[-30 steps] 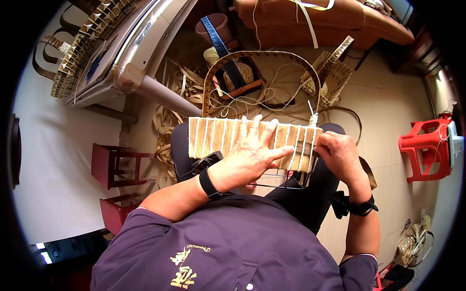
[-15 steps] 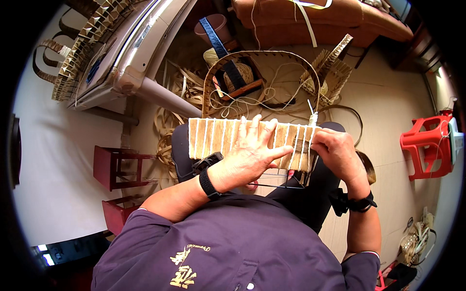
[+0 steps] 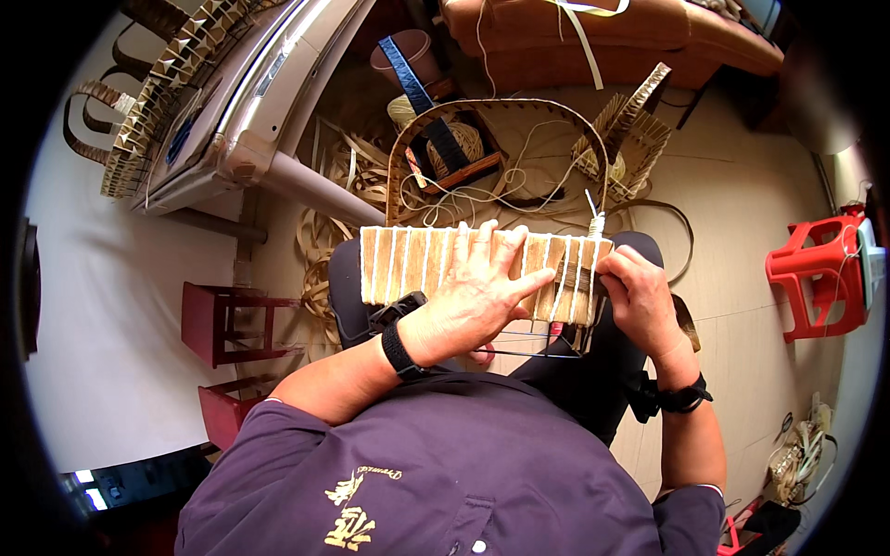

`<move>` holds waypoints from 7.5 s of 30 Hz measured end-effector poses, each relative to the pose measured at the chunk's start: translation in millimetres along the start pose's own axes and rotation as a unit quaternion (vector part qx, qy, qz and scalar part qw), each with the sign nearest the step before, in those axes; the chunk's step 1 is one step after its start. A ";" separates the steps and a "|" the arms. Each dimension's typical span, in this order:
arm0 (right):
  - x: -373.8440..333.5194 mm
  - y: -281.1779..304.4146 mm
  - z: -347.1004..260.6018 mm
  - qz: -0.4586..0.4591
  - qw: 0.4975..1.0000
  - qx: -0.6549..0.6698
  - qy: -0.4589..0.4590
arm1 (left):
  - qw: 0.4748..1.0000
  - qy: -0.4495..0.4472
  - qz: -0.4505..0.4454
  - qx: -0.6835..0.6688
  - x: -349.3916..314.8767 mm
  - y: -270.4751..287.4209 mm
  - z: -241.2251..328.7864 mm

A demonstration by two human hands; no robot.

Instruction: The person wraps bamboo strips around the handle and rim of a woven basket, using a metal tool to pull the strips through the weave and trimming excess material with scissors.

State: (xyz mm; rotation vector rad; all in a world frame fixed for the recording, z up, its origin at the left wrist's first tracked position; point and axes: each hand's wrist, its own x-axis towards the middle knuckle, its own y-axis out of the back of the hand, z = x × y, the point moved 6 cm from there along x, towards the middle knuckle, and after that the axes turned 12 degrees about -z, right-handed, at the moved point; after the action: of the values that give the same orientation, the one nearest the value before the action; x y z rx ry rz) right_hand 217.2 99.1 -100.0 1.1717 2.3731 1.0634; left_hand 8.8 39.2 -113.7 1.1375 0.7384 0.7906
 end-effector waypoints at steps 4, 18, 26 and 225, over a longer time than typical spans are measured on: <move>-10.1 -1.7 3.4 0.055 0.997 0.024 -0.044 | 1.000 -0.016 0.018 0.001 -0.8 0.8 1.0; -14.5 25.4 30.4 0.077 0.988 0.062 -0.122 | 0.999 -0.031 -0.017 -0.003 17.9 4.2 16.9; -24.8 33.7 26.0 0.071 0.987 0.068 -0.127 | 0.999 -0.030 -0.002 -0.012 21.5 9.7 21.8; 26.6 -93.4 -139.3 -0.095 0.945 -0.295 0.103 | 0.979 -0.001 -0.070 -0.191 -47.3 9.2 -87.5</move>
State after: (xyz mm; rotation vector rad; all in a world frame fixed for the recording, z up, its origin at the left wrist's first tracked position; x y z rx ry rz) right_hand 73.1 14.4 -70.4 0.6288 2.0124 1.7262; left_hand -90.6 44.0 -122.1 0.7328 0.6235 0.7715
